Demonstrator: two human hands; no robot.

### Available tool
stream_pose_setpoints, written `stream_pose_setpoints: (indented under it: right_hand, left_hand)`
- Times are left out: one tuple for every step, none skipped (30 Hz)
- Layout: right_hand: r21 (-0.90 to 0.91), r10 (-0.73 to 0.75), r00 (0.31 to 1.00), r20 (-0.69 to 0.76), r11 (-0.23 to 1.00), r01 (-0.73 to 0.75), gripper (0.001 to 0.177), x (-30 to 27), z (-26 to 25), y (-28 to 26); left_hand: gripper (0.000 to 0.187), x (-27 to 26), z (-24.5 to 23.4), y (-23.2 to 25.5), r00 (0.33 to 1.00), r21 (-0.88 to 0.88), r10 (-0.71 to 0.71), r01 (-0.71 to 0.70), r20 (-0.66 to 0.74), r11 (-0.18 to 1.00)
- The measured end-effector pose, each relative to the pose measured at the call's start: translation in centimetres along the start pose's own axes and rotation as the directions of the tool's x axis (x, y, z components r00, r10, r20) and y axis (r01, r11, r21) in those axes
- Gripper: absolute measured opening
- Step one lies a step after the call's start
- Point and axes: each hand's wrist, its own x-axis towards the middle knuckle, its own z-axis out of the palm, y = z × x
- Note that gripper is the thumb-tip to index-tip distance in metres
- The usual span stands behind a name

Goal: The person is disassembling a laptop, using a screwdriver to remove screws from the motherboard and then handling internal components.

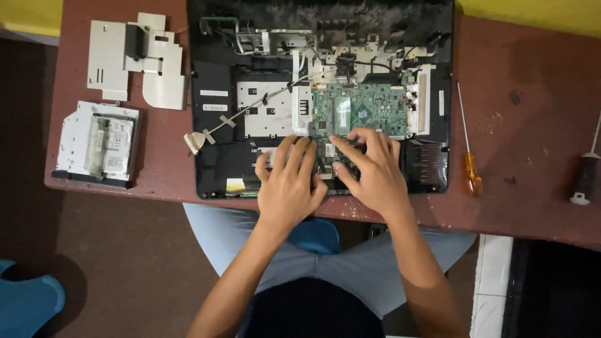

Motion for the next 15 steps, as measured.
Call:
stream_pose_setpoints:
  right_hand:
    - [0.0,-0.001,1.0,-0.001,1.0,0.001,0.039,-0.16,0.04,0.07]
    - [0.002,0.0,1.0,0.006,1.0,0.0,0.039,-0.15,0.11,0.18]
    - [0.003,0.001,1.0,0.013,1.0,-0.001,0.038,-0.14,0.2,0.27]
    - [0.004,-0.001,1.0,0.012,1.0,0.001,0.038,-0.18,0.16,0.21]
    - [0.008,0.009,1.0,0.02,1.0,-0.009,0.037,-0.19,0.13,0.18]
    - [0.012,0.017,1.0,0.027,1.0,-0.017,0.036,-0.05,0.09,0.25]
    - [0.013,0.012,1.0,0.025,1.0,-0.013,0.036,-0.06,0.13,0.25]
    - [0.013,0.019,0.999,0.028,1.0,-0.02,0.035,-0.12,0.14,0.24]
    - [0.012,0.026,0.999,0.031,1.0,-0.026,0.034,-0.18,0.16,0.24]
    - [0.014,0.024,0.999,0.031,1.0,-0.024,0.034,-0.09,0.13,0.25]
    - [0.014,0.028,0.999,0.038,1.0,-0.028,0.034,0.01,0.12,0.29]
    - [0.014,0.036,0.998,0.047,0.999,-0.036,0.034,-0.05,0.11,0.3]
    - [0.017,0.038,0.998,0.049,0.999,-0.039,0.034,-0.21,0.12,0.18]
    - [0.023,0.041,0.998,0.054,0.999,-0.042,0.034,-0.16,0.08,0.17]
    - [0.029,0.043,0.997,0.058,0.999,-0.045,0.033,-0.08,0.05,0.18]
  left_hand:
    - [0.046,-0.15,-0.05,0.1,1.0,0.001,0.0,0.0,-0.001,1.0]
    - [0.046,-0.2,-0.05,0.1,1.0,-0.012,-0.008,0.008,0.001,1.0]
    - [0.047,-0.28,-0.05,0.08,1.0,-0.025,-0.017,0.017,0.003,1.0]
    - [0.047,-0.38,0.05,0.09,1.0,-0.023,-0.017,0.017,0.002,1.0]
    - [0.047,-0.46,0.18,0.09,1.0,-0.007,-0.02,0.02,0.001,1.0]
    - [0.047,-0.42,0.37,0.04,1.0,0.01,-0.024,0.024,-0.002,1.0]
    - [0.047,-0.47,0.45,0.02,1.0,0.014,-0.025,0.025,-0.005,1.0]
    - [0.047,-0.53,0.53,0.01,1.0,0.011,-0.028,0.028,-0.003,1.0]
    - [0.046,-0.59,0.64,-0.01,1.0,0.008,-0.031,0.031,-0.001,0.999]
    - [0.046,-0.55,0.61,-0.02,0.999,0.01,-0.032,0.032,-0.002,0.999]
    - [0.046,-0.5,0.62,-0.03,1.0,0.012,-0.031,0.031,0.002,0.999]
    - [0.046,-0.55,0.61,0.02,1.0,0.012,-0.029,0.029,0.009,1.0]
    - [0.046,-0.69,0.51,0.08,0.999,0.012,-0.029,0.029,0.013,0.999]
    - [0.047,-0.64,0.51,0.06,0.999,0.015,-0.031,0.031,0.024,0.999]
    - [0.048,-0.56,0.51,0.04,0.999,0.018,-0.032,0.032,0.035,0.999]
